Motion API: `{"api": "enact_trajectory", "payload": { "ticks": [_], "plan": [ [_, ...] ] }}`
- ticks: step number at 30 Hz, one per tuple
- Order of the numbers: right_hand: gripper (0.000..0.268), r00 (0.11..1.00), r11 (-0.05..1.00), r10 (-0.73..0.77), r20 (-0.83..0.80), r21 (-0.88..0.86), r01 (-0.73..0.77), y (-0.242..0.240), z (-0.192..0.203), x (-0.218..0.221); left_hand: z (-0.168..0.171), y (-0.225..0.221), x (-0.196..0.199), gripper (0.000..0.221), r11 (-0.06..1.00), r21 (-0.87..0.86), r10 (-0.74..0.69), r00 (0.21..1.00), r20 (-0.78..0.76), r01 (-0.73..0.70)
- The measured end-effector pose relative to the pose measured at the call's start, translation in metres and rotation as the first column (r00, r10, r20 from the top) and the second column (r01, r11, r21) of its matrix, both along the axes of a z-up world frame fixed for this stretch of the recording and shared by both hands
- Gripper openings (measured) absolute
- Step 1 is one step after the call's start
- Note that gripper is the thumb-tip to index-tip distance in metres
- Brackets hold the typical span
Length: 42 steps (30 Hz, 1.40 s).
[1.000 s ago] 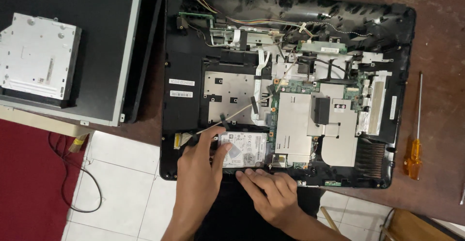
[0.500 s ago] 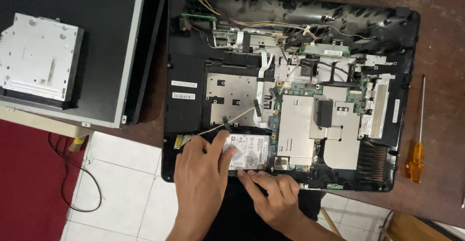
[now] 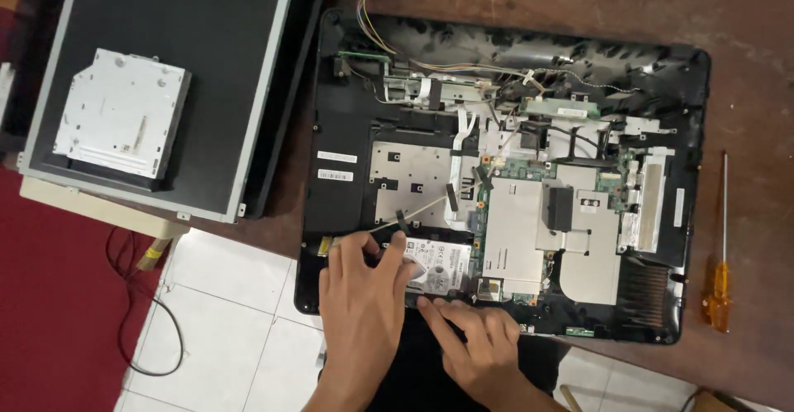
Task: Disassembling a laptop or monitor by removing screws and internal components
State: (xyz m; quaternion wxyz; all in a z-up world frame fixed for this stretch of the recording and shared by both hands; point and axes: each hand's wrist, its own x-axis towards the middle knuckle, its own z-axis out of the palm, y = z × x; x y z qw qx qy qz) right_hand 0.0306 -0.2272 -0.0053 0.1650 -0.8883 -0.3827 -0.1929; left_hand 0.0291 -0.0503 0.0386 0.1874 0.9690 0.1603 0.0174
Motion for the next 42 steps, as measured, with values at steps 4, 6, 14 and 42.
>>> {"api": "enact_trajectory", "payload": {
  "ticks": [4,6,14,42],
  "plan": [
    [0.026,1.0,1.0,-0.021,0.001,-0.002,0.021,0.003,-0.001,0.001,0.0,-0.008,-0.003,0.037,1.0,0.004,0.024,0.999,-0.027,-0.024],
    [0.029,0.998,0.998,-0.051,0.048,-0.023,0.052,0.006,0.003,0.002,0.005,-0.014,-0.002,0.036,1.0,-0.002,-0.016,0.996,0.087,0.016],
    [0.028,0.998,0.997,0.056,0.006,0.057,-0.056,0.015,0.022,0.018,0.005,-0.013,-0.003,0.032,0.955,0.221,-0.254,0.931,0.261,0.199],
    [0.031,0.997,0.993,-0.025,-0.071,-0.115,0.017,0.022,0.044,0.019,-0.001,-0.005,-0.014,0.033,0.982,0.167,0.038,0.953,0.3,-0.091]
  ]
}}
